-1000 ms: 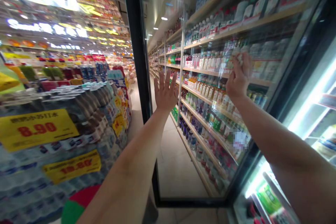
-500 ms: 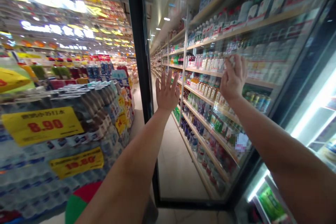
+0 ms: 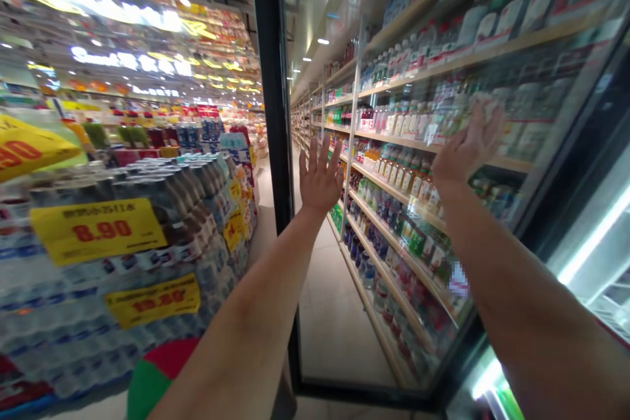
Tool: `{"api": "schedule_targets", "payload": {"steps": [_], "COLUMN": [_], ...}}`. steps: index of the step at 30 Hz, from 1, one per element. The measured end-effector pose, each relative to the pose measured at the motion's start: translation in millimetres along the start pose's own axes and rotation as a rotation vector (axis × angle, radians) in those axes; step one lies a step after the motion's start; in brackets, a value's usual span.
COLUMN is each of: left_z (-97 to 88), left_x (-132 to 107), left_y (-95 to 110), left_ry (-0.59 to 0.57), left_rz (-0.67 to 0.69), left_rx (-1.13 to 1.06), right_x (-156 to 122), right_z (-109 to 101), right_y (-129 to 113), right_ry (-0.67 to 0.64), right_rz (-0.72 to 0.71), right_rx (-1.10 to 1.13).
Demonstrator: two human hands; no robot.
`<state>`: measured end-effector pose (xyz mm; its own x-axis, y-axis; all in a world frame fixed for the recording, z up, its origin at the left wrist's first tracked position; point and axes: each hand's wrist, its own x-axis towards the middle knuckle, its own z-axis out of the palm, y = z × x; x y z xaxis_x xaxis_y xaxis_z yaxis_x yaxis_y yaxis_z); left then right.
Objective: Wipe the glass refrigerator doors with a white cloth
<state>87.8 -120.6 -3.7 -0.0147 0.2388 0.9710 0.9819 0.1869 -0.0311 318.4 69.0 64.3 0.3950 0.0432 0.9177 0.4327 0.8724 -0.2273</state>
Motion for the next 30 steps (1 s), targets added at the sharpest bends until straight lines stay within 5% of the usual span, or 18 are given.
{"api": "schedule_targets", "payload": {"steps": [2,5,7,9,14,17,20,22,24,28,30], "left_z": [-0.3,-1.1,-1.1,-0.6,0.7,0.8,1.3,2.1,3.1,4.3,4.2], "left_x": [0.4,1.2,1.4,1.3,0.6,0.7,1.0,1.0,0.7,-0.2,-0.3], "left_y": [0.3,0.7,0.6,0.1,-0.7,-0.5,-0.6,-1.1,-1.7,-2.1,-1.8], "left_ry": [-0.011,-0.021,-0.019,-0.009,-0.019,-0.025,-0.008,0.01,0.025,0.039,0.027], "left_rz": [-0.008,-0.013,-0.009,-0.004,-0.008,-0.014,-0.004,0.014,0.032,0.041,0.033], "left_rx": [-0.011,-0.018,-0.015,-0.01,-0.011,-0.022,-0.01,0.016,0.041,0.057,0.049], "right_x": [-1.8,-1.8,-2.7,-5.2,-11.8,-12.6,-12.8,-14.0,-16.2,-21.1,-22.3], "right_z": [-5.5,-18.7,-23.2,-21.4,-7.5,-11.4,-22.8,-27.4,-26.6,-17.5,-16.3], "right_y": [-4.8,-14.4,-17.7,-17.1,-8.1,-8.8,-14.6,-17.4,-17.4,-12.3,-10.8], "right_ry": [-0.161,-0.572,-0.697,-0.586,-0.008,-0.12,-0.545,-0.725,-0.669,-0.183,-0.128], "right_rz": [-0.185,-0.606,-0.715,-0.602,-0.107,-0.262,-0.617,-0.711,-0.641,-0.252,-0.271], "right_rx": [0.002,0.025,0.022,-0.032,-0.114,-0.105,-0.062,-0.032,-0.056,-0.174,-0.174]}}
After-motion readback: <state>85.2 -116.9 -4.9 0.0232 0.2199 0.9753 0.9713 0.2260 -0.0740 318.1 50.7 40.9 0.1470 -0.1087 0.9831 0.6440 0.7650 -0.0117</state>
